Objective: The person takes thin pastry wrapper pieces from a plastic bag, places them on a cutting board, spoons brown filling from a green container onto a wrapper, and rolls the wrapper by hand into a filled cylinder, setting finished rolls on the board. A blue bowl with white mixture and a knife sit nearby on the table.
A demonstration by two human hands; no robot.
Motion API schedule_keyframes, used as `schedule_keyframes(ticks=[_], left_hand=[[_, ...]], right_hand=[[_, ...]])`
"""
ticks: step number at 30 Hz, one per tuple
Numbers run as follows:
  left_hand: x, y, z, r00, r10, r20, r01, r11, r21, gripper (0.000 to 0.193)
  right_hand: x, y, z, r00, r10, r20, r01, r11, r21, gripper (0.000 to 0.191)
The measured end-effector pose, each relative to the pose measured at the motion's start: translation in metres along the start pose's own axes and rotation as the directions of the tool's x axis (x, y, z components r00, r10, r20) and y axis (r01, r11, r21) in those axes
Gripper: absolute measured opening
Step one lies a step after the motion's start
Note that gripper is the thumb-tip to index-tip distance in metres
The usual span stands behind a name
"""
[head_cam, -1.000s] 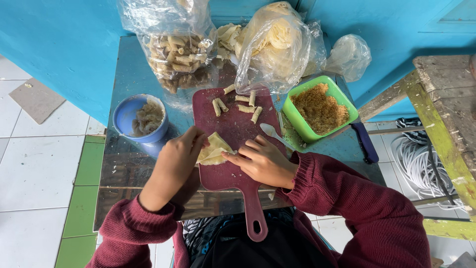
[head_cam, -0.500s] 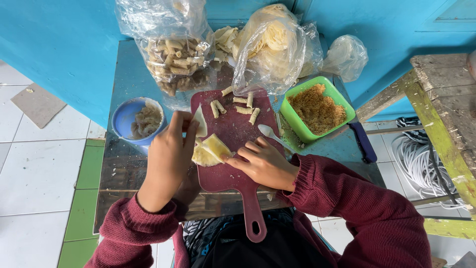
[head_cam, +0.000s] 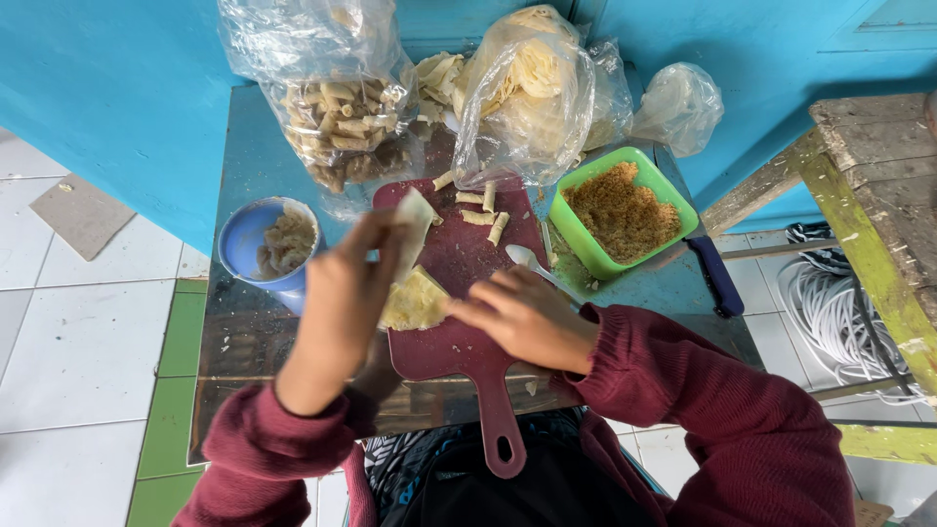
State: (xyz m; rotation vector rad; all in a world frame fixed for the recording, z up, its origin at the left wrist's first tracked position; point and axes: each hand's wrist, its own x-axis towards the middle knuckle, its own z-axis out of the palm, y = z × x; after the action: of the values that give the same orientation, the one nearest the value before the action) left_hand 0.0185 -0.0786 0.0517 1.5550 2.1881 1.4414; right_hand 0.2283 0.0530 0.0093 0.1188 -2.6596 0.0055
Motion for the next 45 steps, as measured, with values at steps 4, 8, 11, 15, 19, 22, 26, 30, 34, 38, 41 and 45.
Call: schedule_keyframes(ticks=[4, 8, 11, 15, 19, 22, 26, 30, 34, 38, 41, 45], left_hand=[[-0.018, 0.008, 0.053, 0.927, 0.375, -0.013, -0.338, 0.849, 0.407, 0.020], [-0.047, 0.015, 0.095, 0.891, 0.426, 0.157, -0.450, 0.782, 0.431, 0.027], [-0.064, 0.011, 0.101, 0.814, 0.558, 0.163, -0.573, 0.723, 0.385, 0.034], [-0.068, 0.007, 0.096, 0.807, 0.543, 0.233, -0.589, 0.711, 0.385, 0.039], [-0.069, 0.008, 0.096, 0.789, 0.558, 0.258, -0.614, 0.702, 0.361, 0.038], [-0.071, 0.009, 0.095, 0.784, 0.569, 0.249, -0.620, 0.694, 0.365, 0.037], [-0.071, 0.008, 0.094, 0.790, 0.560, 0.248, -0.613, 0.722, 0.322, 0.038], [-0.073, 0.008, 0.090, 0.773, 0.584, 0.246, -0.634, 0.706, 0.315, 0.042], [-0.074, 0.006, 0.087, 0.760, 0.596, 0.261, -0.650, 0.698, 0.299, 0.044], [-0.074, 0.006, 0.087, 0.750, 0.587, 0.304, -0.661, 0.679, 0.319, 0.039], [-0.074, 0.005, 0.086, 0.743, 0.595, 0.307, -0.670, 0.667, 0.326, 0.039], [-0.073, 0.004, 0.086, 0.728, 0.610, 0.313, -0.686, 0.656, 0.316, 0.041]], right_hand=[[-0.011, 0.017, -0.024, 0.899, 0.436, -0.047, -0.435, 0.900, 0.038, 0.028], [-0.021, 0.021, -0.027, 0.847, 0.531, 0.005, -0.523, 0.836, -0.164, 0.019], [-0.026, 0.019, -0.025, 0.817, 0.575, 0.051, -0.561, 0.811, -0.165, 0.020], [-0.027, 0.022, -0.023, 0.810, 0.585, 0.034, -0.580, 0.809, -0.093, 0.022], [-0.028, 0.024, -0.021, 0.851, 0.525, -0.022, -0.525, 0.846, -0.093, 0.018], [-0.026, 0.028, -0.015, 0.922, 0.380, -0.069, -0.386, 0.914, -0.124, 0.017], [-0.030, 0.029, -0.007, 0.971, 0.239, -0.008, -0.239, 0.965, -0.109, 0.027], [-0.032, 0.025, -0.005, 0.982, 0.186, 0.039, -0.182, 0.979, -0.089, 0.036], [-0.031, 0.024, -0.007, 0.992, 0.103, 0.074, -0.089, 0.982, -0.168, 0.033], [-0.029, 0.022, -0.010, 0.989, 0.051, 0.136, -0.015, 0.968, -0.250, 0.027], [-0.025, 0.023, -0.011, 0.988, 0.019, 0.154, 0.028, 0.955, -0.295, 0.026], [-0.021, 0.026, -0.015, 0.982, -0.006, 0.187, 0.076, 0.926, -0.369, 0.024]])
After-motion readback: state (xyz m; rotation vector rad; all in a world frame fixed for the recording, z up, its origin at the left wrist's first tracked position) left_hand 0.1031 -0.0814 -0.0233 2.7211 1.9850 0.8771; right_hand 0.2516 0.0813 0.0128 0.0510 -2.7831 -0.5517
